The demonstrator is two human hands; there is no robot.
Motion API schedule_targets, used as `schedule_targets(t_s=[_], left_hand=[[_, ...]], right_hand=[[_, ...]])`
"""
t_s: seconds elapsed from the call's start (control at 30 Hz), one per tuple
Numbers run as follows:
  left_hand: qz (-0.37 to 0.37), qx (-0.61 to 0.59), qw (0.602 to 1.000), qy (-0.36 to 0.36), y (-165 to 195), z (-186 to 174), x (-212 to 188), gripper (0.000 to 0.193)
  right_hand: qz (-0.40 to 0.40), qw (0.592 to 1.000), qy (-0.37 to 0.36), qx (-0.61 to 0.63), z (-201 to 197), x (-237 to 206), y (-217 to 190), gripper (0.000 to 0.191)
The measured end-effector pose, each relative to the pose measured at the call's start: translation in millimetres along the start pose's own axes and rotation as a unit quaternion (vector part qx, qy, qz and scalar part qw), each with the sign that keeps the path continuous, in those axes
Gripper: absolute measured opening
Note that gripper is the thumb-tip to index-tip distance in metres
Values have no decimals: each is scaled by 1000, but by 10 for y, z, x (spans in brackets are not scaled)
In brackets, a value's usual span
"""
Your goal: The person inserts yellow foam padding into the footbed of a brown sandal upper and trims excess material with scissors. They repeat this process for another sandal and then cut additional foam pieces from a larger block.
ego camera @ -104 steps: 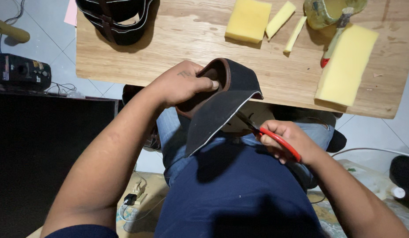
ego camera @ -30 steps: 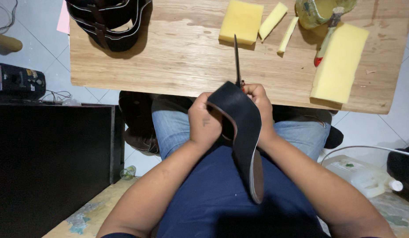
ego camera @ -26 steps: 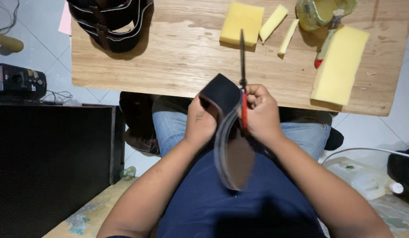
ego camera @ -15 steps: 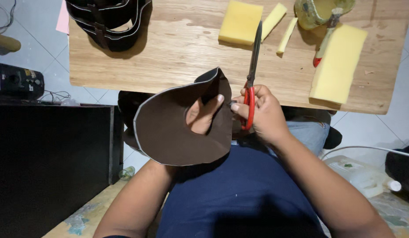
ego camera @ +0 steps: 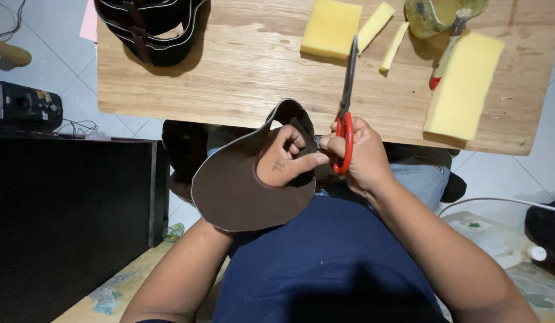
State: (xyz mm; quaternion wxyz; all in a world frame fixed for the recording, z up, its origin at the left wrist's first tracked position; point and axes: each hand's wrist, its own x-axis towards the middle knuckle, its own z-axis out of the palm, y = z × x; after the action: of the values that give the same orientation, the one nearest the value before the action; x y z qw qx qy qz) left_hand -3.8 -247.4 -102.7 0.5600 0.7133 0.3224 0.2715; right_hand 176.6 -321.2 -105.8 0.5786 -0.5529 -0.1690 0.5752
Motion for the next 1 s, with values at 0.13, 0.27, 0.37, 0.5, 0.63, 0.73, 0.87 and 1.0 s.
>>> schedule_targets(t_s=[0.13,0.27,0.37,0.5,0.63,0.73,0.87,1.0], left_hand=[[-108,-107,988,13,-119,115,-18,32],[-102,-186,976,42,-230,220,-41,18],[-102,-308,946,15,-305,247,-38,9],[-74,-231,970,21,-355,249,-58,4],[-77,-311,947,-4,-292,205,-88,5],[-97,-307,947,1,-155,186,-80,6],[-44,-17,997,55,77,154,-61,10],[-5,125,990,61,243,31,-108,8]], right_hand=[[3,1000,-9,-6,-20,0,11,28],[11,1000,-1,9,-11,9,27,27],[23,1000,11,14,13,11,53,27],[19,999,19,18,21,23,88,28],[32,998,22,49,-4,40,122,28],[16,998,5,68,-17,35,146,26],[1,998,15,64,-20,45,144,27],[-25,998,23,46,-25,28,118,28]])
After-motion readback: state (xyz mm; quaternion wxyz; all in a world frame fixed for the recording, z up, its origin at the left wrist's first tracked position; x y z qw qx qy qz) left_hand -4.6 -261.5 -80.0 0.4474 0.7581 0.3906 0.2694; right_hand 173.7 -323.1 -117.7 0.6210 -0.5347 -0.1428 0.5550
